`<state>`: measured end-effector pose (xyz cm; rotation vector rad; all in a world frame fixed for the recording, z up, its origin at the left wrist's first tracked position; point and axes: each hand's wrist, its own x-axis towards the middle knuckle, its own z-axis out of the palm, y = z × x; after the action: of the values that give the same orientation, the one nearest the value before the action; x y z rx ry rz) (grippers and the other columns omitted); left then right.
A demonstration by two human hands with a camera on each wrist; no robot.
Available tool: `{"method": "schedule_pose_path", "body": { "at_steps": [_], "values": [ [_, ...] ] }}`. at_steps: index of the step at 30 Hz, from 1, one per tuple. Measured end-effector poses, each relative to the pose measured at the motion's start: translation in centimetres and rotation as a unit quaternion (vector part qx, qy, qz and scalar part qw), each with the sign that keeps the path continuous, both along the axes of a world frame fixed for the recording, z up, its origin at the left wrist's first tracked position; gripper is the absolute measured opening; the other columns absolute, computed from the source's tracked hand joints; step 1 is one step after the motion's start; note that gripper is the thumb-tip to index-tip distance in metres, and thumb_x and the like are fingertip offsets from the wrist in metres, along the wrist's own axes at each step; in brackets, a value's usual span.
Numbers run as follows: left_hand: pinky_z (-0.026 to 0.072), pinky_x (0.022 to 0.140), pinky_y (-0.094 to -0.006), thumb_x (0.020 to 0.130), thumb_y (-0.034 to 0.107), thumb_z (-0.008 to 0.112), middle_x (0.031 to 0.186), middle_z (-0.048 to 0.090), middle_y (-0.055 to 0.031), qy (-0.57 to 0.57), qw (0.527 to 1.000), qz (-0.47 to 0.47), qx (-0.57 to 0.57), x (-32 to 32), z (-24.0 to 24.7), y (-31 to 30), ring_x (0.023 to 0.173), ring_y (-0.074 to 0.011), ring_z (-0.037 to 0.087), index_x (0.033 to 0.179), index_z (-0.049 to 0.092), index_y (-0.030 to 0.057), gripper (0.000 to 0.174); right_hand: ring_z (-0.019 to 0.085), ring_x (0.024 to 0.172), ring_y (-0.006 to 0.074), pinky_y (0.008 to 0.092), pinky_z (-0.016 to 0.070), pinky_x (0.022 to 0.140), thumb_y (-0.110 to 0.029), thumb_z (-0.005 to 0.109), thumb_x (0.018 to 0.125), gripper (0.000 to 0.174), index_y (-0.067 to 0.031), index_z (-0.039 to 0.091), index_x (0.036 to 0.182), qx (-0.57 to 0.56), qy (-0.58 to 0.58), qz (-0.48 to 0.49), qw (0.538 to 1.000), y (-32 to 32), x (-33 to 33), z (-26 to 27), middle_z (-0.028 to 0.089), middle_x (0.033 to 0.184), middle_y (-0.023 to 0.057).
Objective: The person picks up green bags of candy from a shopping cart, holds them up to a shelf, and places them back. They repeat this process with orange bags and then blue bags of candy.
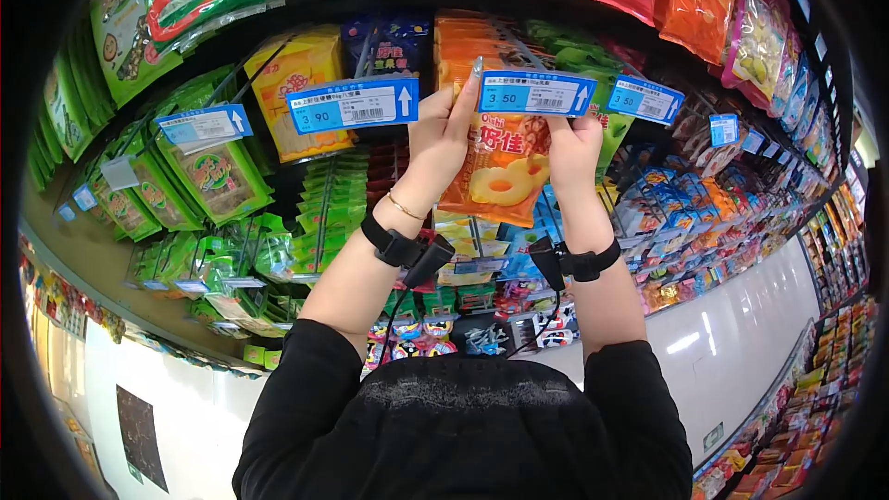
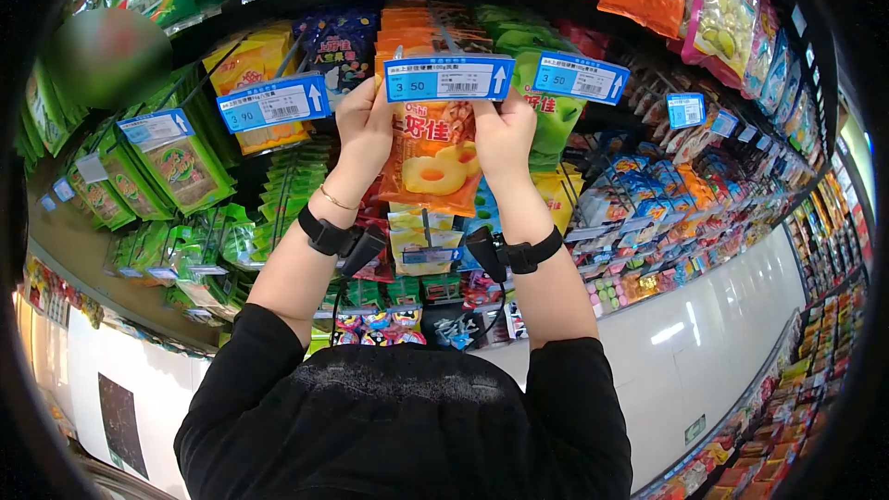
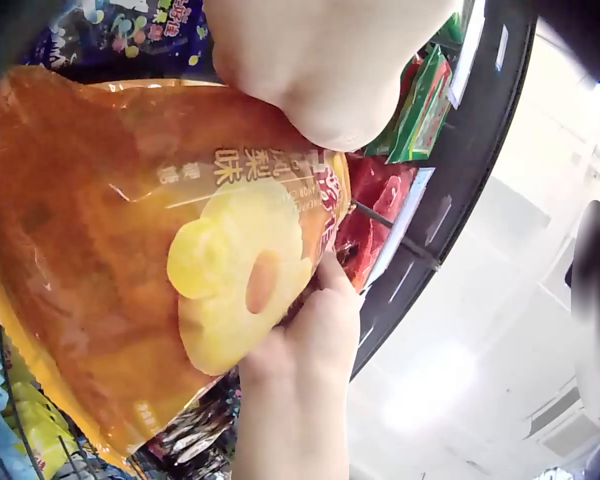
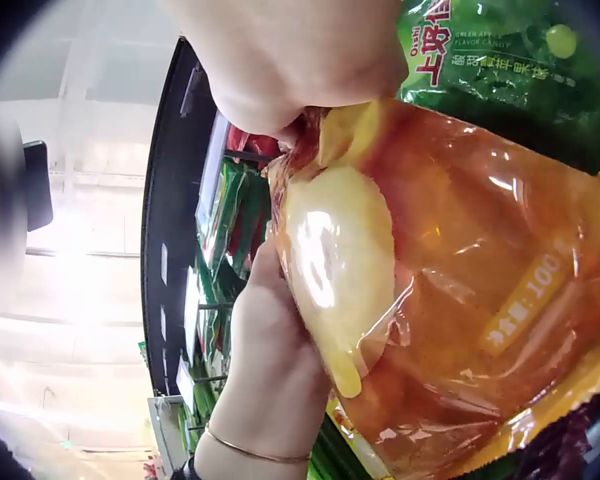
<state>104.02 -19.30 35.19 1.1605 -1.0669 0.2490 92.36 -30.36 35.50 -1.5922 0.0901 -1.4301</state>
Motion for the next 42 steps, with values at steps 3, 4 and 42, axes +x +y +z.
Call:
{"method": "schedule_pose_path", "body": {
  "at_steps": [3,4,42],
  "values": [
    [0.0295,0.047,-0.0221,0.093,0.016,0.050,0.057,0.043,0.0034,-0.033,0.999,0.014,-0.029,0.3,-0.3,-0.6,0.056,-0.0017,0.033,0.069,0.050,-0.0038,0.031,0.057,0.079,0.0083,0.0227,0.0434,0.073,-0.005,0.058,0.084,0.011,0.0020,0.063,0.091,0.019,-0.022,0.019,0.999,0.6,-0.2,0.2,0.065,0.087,0.0036],
    [0.0295,0.047,-0.0221,0.093,0.016,0.050,0.057,0.043,0.0034,-0.028,0.999,0.011,-0.033,1.0,-0.9,-0.8,0.056,-0.0017,0.033,0.069,0.050,-0.0038,0.031,0.057,0.079,0.0083,0.0227,0.0435,0.073,-0.005,0.058,0.084,0.011,0.0020,0.063,0.091,0.025,-0.032,0.021,0.999,0.8,-0.2,0.3,0.065,0.088,0.0035],
    [0.0416,0.076,-0.0376,0.083,0.019,0.058,0.082,0.059,-0.0070,-0.090,0.983,0.026,-0.160,5.0,-2.9,-5.6,0.081,-0.0239,0.055,0.111,0.061,0.0118,0.030,0.060,0.085,0.0210,0.0306,0.0447,0.077,-0.013,0.059,0.084,0.026,0.0062,0.056,0.101,-0.328,0.223,-0.484,0.780,-1.6,2.2,0.5,0.062,0.092,0.0173]
  ]
}}
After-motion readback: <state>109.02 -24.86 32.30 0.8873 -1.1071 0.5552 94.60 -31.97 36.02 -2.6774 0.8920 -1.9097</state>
